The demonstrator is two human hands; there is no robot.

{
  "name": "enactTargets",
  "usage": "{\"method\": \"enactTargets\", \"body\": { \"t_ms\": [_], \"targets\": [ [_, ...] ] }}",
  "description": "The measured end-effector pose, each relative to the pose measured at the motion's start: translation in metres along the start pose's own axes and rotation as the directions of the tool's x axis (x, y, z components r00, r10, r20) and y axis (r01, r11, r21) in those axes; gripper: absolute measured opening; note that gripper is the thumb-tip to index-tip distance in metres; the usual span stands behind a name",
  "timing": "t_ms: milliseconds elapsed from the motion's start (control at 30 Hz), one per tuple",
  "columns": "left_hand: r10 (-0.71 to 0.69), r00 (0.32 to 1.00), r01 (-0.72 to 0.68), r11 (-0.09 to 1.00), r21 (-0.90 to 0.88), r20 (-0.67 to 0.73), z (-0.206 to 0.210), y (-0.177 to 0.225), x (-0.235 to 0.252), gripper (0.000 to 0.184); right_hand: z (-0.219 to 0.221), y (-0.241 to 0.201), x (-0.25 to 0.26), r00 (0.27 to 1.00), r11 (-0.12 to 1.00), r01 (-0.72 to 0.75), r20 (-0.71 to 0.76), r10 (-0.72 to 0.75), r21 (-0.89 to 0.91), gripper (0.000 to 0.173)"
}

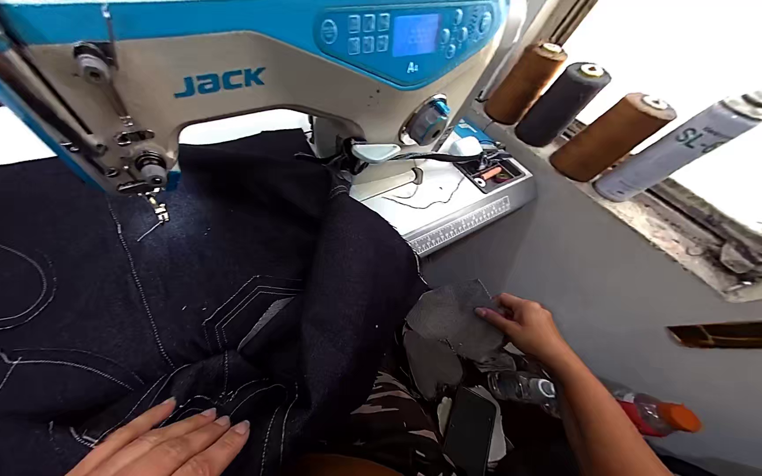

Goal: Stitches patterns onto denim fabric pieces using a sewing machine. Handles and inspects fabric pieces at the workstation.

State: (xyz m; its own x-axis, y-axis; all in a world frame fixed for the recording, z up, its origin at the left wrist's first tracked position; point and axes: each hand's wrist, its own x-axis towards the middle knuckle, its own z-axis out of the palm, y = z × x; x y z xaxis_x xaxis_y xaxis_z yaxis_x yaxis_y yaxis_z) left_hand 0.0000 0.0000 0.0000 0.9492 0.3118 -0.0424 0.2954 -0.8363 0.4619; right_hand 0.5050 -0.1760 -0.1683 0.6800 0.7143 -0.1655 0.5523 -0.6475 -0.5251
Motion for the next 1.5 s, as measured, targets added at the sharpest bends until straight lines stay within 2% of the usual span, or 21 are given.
{"method": "enactTargets", "body": {
  "t_ms": [167,267,333,400,467,500,533,567,633,733,767,833,933,1000,1067,1133,1200,1267,1333,1400,1500],
  "targets": [
    [0.076,0.995,-0.077,0.997,-0.013,-0.066,0.003,-0.013,0.011,0.032,-0.017,-0.047,-0.001,0.992,0.913,0.125,-0.050,-0.114,0.388,0.003],
    [0.168,0.953,-0.186,0.981,-0.048,-0.252,0.016,-0.023,0.026,0.033,-0.036,-0.107,-0.022,0.942,0.872,0.336,-0.153,-0.300,0.355,0.005],
    [0.144,0.922,-0.234,0.947,-0.222,-0.359,0.021,-0.019,0.045,0.047,-0.045,-0.160,-0.044,0.871,0.826,0.491,-0.181,-0.457,0.276,0.011],
    [0.085,0.925,-0.280,0.810,-0.515,-0.370,0.020,-0.012,0.063,0.077,-0.036,-0.218,-0.066,0.773,0.723,0.628,-0.117,-0.624,0.288,0.010],
    [0.002,0.923,-0.293,0.649,-0.702,-0.384,0.023,-0.009,0.077,0.102,-0.014,-0.268,-0.087,0.618,0.582,0.720,0.032,-0.786,0.378,0.024],
    [-0.061,0.915,-0.275,0.631,-0.725,-0.400,0.024,-0.011,0.080,0.103,-0.003,-0.287,-0.092,0.523,0.522,0.735,0.129,-0.843,0.433,0.034],
    [-0.133,0.898,-0.239,0.652,-0.720,-0.419,0.024,-0.015,0.079,0.093,0.005,-0.300,-0.091,0.443,0.476,0.740,0.189,-0.877,0.476,0.038],
    [-0.196,0.884,-0.192,0.675,-0.712,-0.425,0.024,-0.021,0.076,0.078,0.011,-0.309,-0.085,0.413,0.445,0.754,0.177,-0.893,0.483,0.039],
    [-0.270,0.880,-0.128,0.657,-0.743,-0.391,0.021,-0.037,0.061,0.054,0.018,-0.322,-0.060,0.413,0.412,0.800,0.098,-0.905,0.436,0.038],
    [-0.332,0.866,-0.115,0.594,-0.796,-0.373,0.012,-0.061,0.037,0.041,0.044,-0.338,-0.024,0.325,0.444,0.721,0.306,-0.895,0.532,0.067],
    [-0.348,0.866,-0.104,0.577,-0.810,-0.360,0.005,-0.070,0.030,0.039,0.060,-0.343,-0.016,0.291,0.461,0.656,0.363,-0.885,0.597,0.064],
    [-0.402,0.867,-0.061,0.499,-0.865,-0.293,-0.016,-0.093,0.020,0.037,0.086,-0.361,-0.004,0.257,0.501,0.508,0.432,-0.864,0.700,0.038],
    [-0.441,0.868,-0.080,0.329,-0.941,-0.228,-0.043,-0.132,0.010,0.042,0.104,-0.403,0.002,0.353,0.589,0.408,0.475,-0.806,0.697,0.018],
    [-0.400,0.892,-0.130,0.222,-0.966,-0.212,-0.055,-0.154,0.010,0.045,0.115,-0.427,0.004,0.399,0.617,0.452,0.473,-0.786,0.644,0.035],
    [-0.330,0.920,-0.171,0.150,-0.974,-0.212,-0.065,-0.164,0.014,0.048,0.124,-0.440,0.010,0.342,0.629,0.383,0.529,-0.777,0.676,0.069],
    [-0.262,0.935,-0.207,0.135,-0.969,-0.237,-0.072,-0.168,0.018,0.050,0.130,-0.442,0.017,0.264,0.595,0.181,0.545,-0.796,0.783,0.063],
    [-0.262,0.930,-0.218,0.172,-0.961,-0.258,-0.076,-0.174,0.019,0.046,0.131,-0.439,0.023,0.232,0.535,0.034,0.514,-0.826,0.844,0.042],
    [-0.360,0.902,-0.149,0.257,-0.955,-0.237,-0.073,-0.181,0.019,0.042,0.130,-0.435,0.025,0.320,0.545,0.049,0.504,-0.803,0.837,0.031],
    [-0.505,0.840,0.035,0.412,-0.910,-0.196,-0.063,-0.189,0.021,0.041,0.129,-0.427,0.028,0.452,0.637,0.151,0.520,-0.724,0.756,0.022],
    [-0.609,0.773,0.303,0.602,-0.739,-0.179,-0.051,-0.195,0.025,0.041,0.133,-0.416,0.031,0.561,0.731,0.276,0.513,-0.650,0.624,0.011],
    [-0.689,0.695,0.504,0.670,-0.545,-0.205,-0.042,-0.192,0.029,0.049,0.143,-0.403,0.035,0.636,0.743,0.496,0.394,-0.663,0.450,0.018]
  ]
}}
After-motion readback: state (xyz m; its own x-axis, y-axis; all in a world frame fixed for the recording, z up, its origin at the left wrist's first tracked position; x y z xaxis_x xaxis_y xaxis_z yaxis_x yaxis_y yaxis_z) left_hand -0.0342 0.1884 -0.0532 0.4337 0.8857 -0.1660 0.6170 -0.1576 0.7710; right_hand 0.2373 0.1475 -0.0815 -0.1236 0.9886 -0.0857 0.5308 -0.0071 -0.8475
